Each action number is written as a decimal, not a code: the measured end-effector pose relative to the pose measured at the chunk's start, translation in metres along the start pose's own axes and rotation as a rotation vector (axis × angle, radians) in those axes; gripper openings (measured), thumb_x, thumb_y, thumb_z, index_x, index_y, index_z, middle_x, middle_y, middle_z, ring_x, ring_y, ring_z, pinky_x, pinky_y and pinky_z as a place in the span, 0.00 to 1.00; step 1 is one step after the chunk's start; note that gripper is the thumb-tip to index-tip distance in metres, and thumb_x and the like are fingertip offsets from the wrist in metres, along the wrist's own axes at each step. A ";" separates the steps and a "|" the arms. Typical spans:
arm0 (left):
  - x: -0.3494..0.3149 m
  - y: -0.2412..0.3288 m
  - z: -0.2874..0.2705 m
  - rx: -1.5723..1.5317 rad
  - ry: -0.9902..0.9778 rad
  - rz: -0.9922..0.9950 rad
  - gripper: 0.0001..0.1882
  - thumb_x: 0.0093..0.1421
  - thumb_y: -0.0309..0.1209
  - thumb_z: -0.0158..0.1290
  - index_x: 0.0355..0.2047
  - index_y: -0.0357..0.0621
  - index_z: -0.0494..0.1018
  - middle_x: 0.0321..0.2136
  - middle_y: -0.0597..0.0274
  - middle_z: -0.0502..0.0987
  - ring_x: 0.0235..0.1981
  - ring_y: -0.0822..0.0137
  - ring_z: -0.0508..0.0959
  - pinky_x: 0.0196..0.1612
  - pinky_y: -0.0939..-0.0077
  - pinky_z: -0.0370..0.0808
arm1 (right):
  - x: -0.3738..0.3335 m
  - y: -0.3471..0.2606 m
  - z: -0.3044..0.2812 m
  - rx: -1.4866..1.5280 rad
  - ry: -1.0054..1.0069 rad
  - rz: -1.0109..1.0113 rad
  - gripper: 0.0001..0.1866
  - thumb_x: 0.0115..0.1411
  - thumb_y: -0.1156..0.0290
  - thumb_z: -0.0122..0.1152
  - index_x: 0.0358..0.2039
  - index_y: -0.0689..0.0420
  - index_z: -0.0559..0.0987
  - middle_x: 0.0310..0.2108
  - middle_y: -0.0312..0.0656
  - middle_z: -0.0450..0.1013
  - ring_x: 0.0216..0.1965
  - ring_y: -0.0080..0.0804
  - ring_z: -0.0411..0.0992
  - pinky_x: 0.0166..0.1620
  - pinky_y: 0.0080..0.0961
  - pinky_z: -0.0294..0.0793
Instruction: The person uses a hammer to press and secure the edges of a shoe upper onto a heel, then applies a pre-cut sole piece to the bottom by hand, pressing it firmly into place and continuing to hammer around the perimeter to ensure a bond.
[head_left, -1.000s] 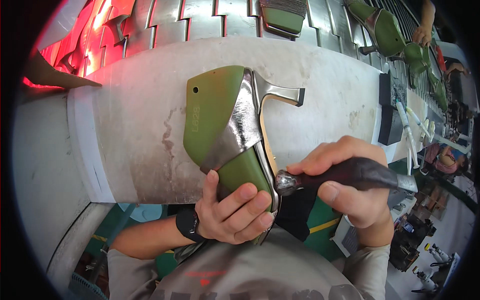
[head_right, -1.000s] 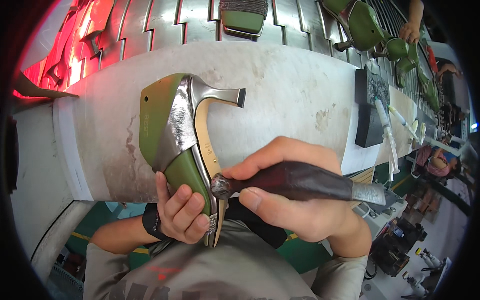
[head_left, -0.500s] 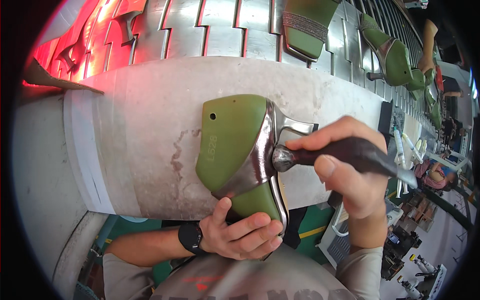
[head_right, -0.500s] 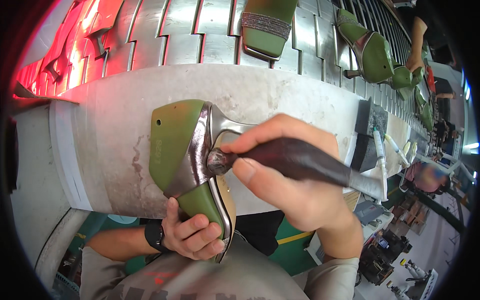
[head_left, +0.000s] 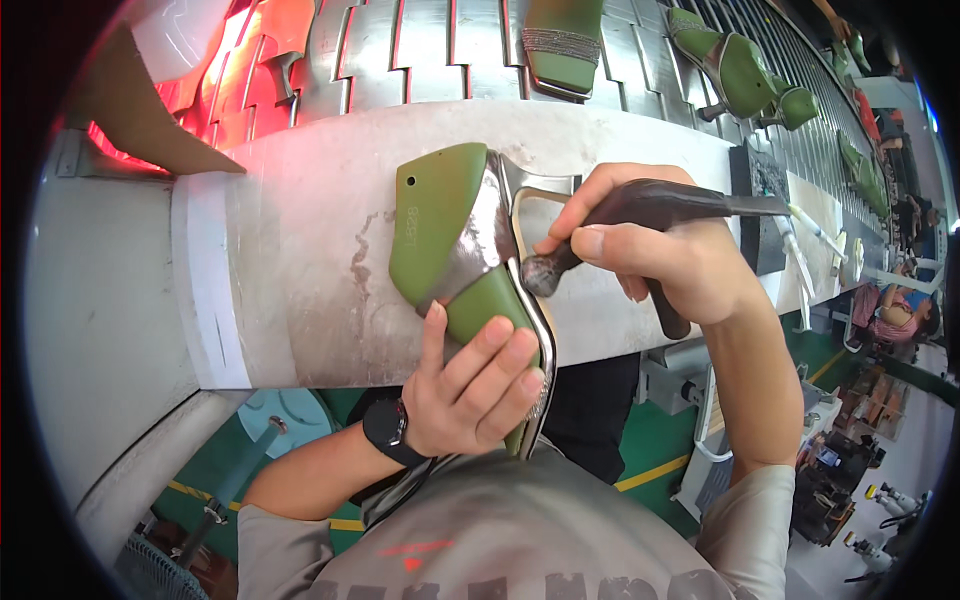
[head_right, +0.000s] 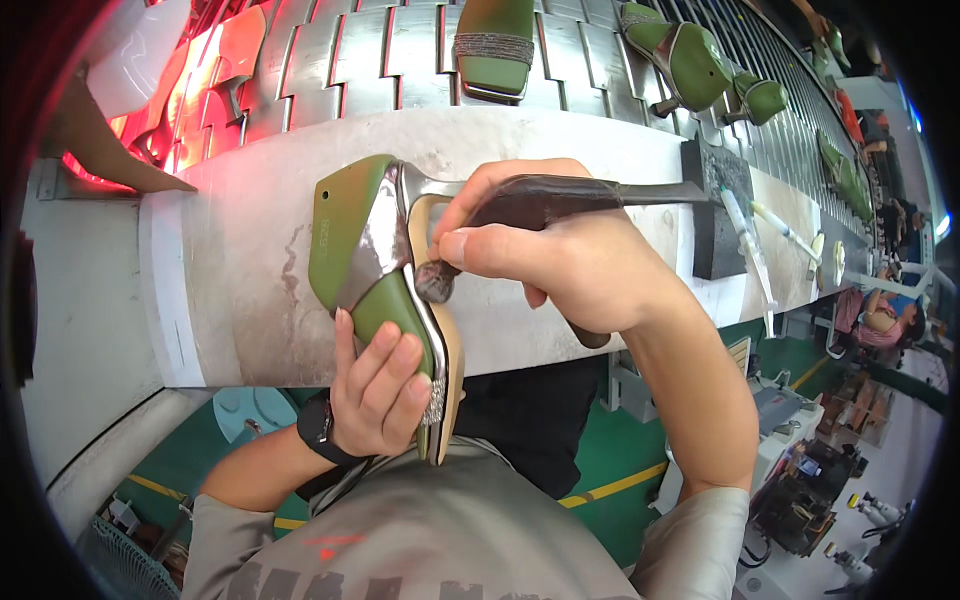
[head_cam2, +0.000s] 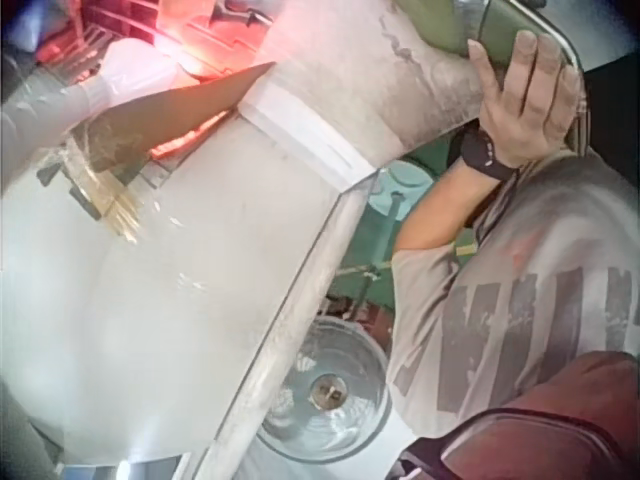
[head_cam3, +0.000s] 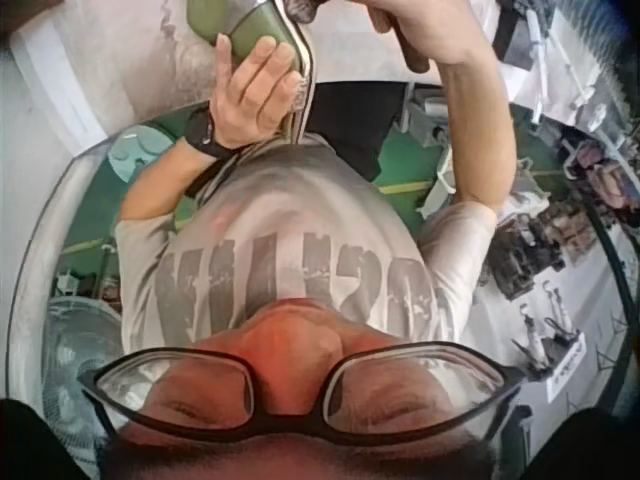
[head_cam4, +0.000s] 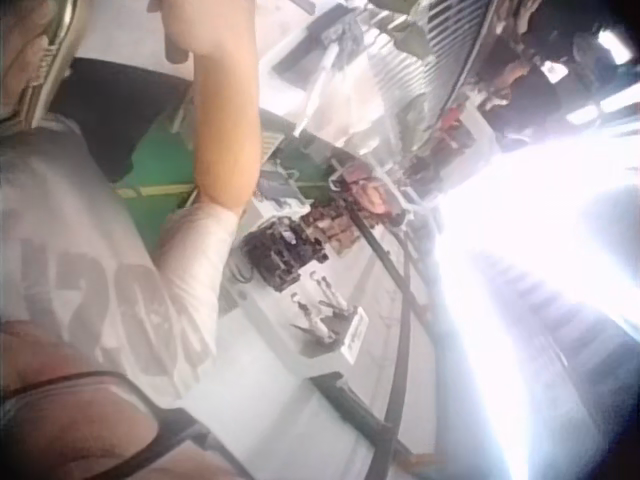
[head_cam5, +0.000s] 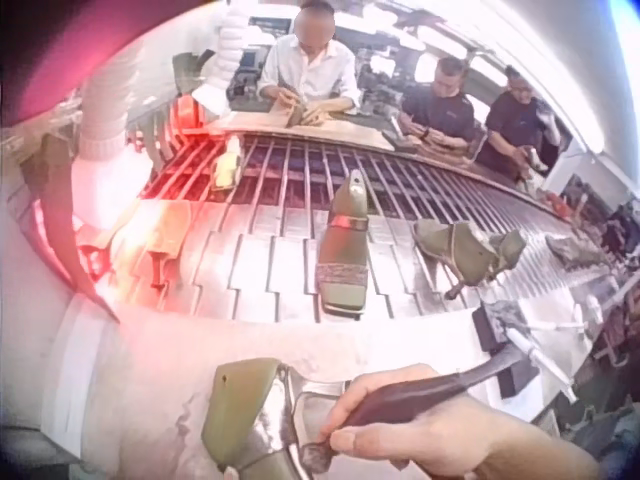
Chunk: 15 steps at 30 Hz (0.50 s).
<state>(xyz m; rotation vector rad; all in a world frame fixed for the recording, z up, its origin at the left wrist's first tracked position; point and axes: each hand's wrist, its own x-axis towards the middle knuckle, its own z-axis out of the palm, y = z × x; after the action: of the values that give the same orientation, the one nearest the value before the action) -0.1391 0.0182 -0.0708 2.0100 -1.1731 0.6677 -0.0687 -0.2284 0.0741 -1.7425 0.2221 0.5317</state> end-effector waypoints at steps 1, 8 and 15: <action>0.001 0.000 -0.001 0.005 -0.003 0.009 0.21 0.73 0.33 0.53 0.63 0.43 0.67 0.62 0.50 0.75 0.67 0.49 0.74 0.68 0.20 0.62 | -0.006 0.003 0.003 0.005 0.003 -0.009 0.14 0.59 0.61 0.71 0.37 0.59 0.86 0.28 0.34 0.81 0.23 0.16 0.70 0.23 0.17 0.68; 0.001 -0.004 -0.001 0.022 0.031 0.004 0.18 0.73 0.28 0.52 0.61 0.42 0.68 0.62 0.46 0.75 0.65 0.46 0.76 0.69 0.22 0.63 | -0.094 0.060 0.048 0.222 0.198 -0.268 0.15 0.58 0.73 0.73 0.45 0.65 0.85 0.41 0.46 0.86 0.34 0.25 0.82 0.38 0.22 0.82; -0.001 -0.013 -0.009 0.075 -0.042 0.123 0.42 0.65 0.45 0.67 0.68 0.36 0.59 0.65 0.34 0.68 0.67 0.35 0.71 0.69 0.21 0.60 | -0.141 0.059 0.083 0.594 0.716 -0.800 0.18 0.64 0.69 0.71 0.52 0.61 0.79 0.49 0.57 0.81 0.29 0.22 0.79 0.44 0.24 0.83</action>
<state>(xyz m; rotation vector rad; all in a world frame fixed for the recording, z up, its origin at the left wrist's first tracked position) -0.1293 0.0303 -0.0699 2.0346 -1.3227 0.7436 -0.2360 -0.1816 0.0750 -1.2201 0.1386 -0.6967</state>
